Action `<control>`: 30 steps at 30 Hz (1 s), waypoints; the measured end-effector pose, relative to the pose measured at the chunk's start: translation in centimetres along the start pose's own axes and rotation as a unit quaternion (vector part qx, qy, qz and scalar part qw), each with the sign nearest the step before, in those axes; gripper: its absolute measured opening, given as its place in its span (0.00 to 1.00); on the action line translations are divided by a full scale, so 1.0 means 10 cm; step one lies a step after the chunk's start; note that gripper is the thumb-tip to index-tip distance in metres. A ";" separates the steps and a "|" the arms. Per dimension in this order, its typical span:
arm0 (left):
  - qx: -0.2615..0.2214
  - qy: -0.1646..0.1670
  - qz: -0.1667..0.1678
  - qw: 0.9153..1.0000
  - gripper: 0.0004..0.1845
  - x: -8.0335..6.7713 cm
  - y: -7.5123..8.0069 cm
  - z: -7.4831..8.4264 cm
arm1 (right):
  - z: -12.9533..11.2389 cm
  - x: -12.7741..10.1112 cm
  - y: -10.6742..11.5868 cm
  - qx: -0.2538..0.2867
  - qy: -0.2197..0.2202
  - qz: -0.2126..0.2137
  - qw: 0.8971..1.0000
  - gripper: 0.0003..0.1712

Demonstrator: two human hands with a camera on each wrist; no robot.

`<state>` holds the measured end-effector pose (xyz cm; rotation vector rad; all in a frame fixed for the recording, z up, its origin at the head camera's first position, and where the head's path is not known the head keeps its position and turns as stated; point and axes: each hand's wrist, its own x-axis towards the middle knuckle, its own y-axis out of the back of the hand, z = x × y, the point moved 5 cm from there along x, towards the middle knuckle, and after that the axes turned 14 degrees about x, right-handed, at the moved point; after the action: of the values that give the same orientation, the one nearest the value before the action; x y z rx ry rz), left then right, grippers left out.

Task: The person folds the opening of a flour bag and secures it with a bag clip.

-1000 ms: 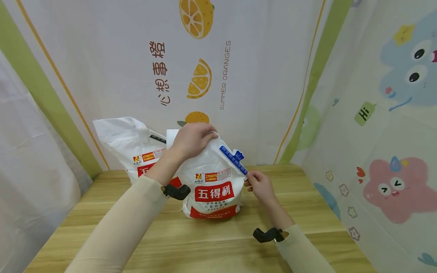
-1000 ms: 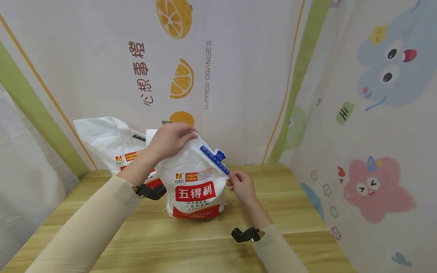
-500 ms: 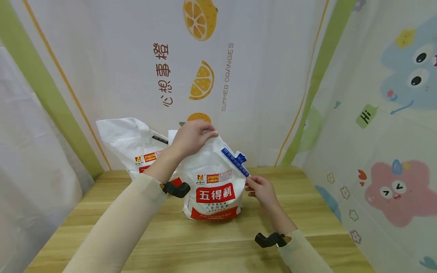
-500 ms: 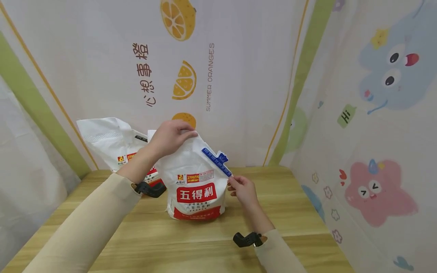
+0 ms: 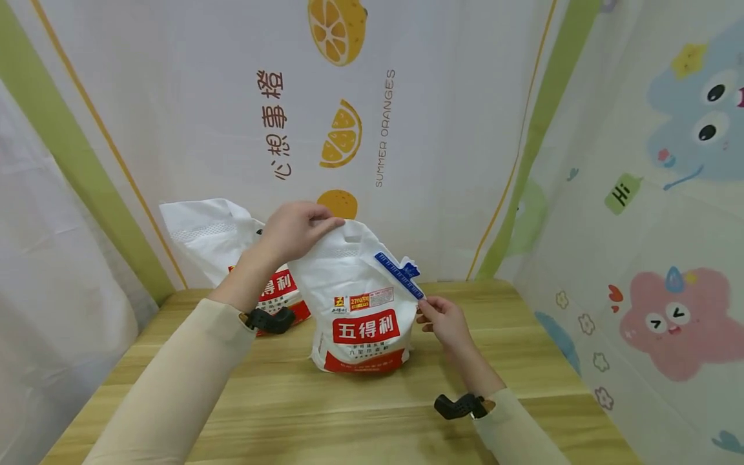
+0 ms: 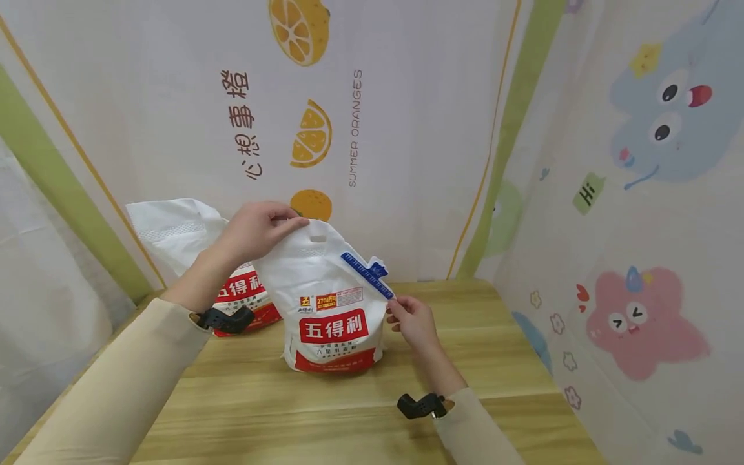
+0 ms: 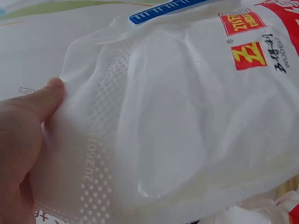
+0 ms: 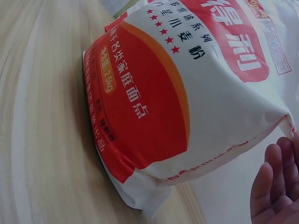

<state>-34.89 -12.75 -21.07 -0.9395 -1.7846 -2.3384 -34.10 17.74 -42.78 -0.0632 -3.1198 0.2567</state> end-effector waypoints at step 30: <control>-0.422 0.234 0.131 0.866 0.21 -0.77 -0.54 -0.59 | -0.01 0.02 0.00 -0.023 0.004 -0.007 1.000 0.16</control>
<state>-33.27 -18.66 -30.37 -0.5040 -0.3912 -2.8123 -34.26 17.78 -42.67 -0.0427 -3.1165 0.1843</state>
